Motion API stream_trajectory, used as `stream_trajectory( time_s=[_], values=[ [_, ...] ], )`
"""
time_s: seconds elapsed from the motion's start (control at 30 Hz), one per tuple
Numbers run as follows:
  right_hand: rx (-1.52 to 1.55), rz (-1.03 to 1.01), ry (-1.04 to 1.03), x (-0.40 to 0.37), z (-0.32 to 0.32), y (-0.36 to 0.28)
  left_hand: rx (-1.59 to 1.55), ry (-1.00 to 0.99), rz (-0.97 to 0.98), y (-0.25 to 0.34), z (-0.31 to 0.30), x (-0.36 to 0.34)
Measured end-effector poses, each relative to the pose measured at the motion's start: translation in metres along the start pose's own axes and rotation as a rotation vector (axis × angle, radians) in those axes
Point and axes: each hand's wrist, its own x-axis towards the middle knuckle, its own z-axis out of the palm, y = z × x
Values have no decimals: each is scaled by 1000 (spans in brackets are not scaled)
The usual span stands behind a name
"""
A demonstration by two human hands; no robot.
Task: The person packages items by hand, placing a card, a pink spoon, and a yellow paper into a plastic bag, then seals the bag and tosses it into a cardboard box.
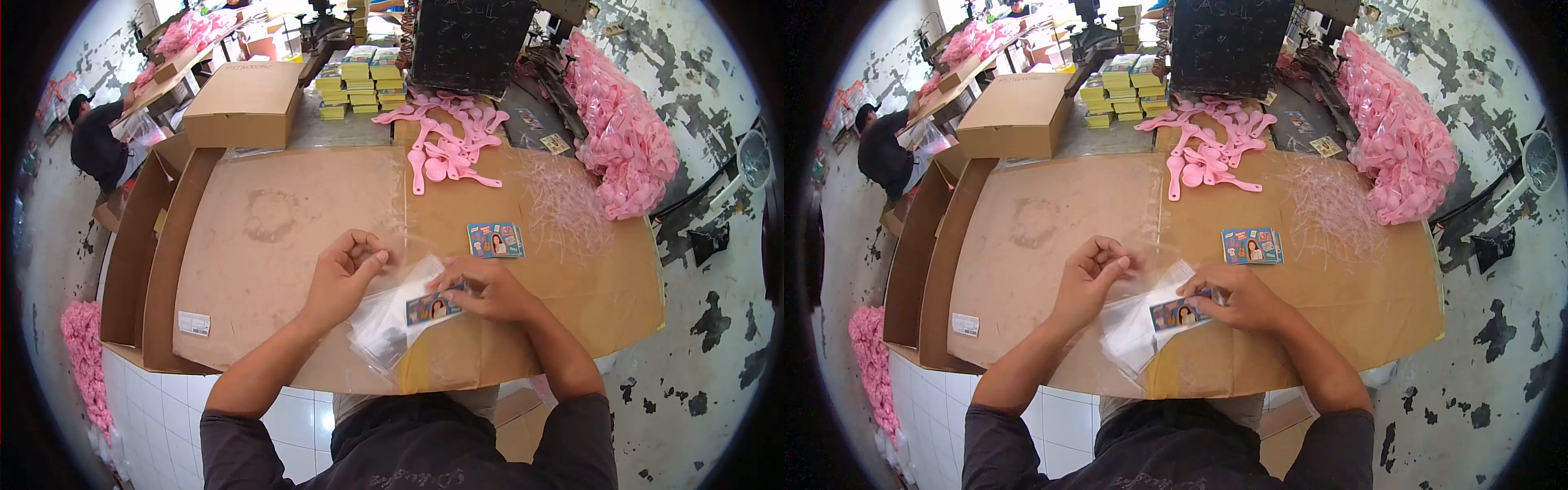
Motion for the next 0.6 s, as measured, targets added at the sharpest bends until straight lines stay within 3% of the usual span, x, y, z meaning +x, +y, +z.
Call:
stream_trajectory(
  time_s=[0.03,0.13,0.23,0.33,0.43,0.53,0.6],
  values=[
    [31,8,32,1,-1,0,-128,-28,-114,8,-1,-2],
    [-29,133,257,1,-8,-6,-188,-54,-154,12,0,-5],
    [217,216,490,3,-4,3,-155,-45,-155,13,6,-7],
    [395,141,634,7,-2,-9,-43,-57,-96,5,9,-8],
    [325,96,524,2,-2,-6,19,-64,-95,5,15,-10],
    [-274,-102,280,1,-15,-2,38,-96,-108,6,18,-12],
    [-227,-38,212,3,-11,-11,152,-183,-69,2,17,-13]
  ],
)
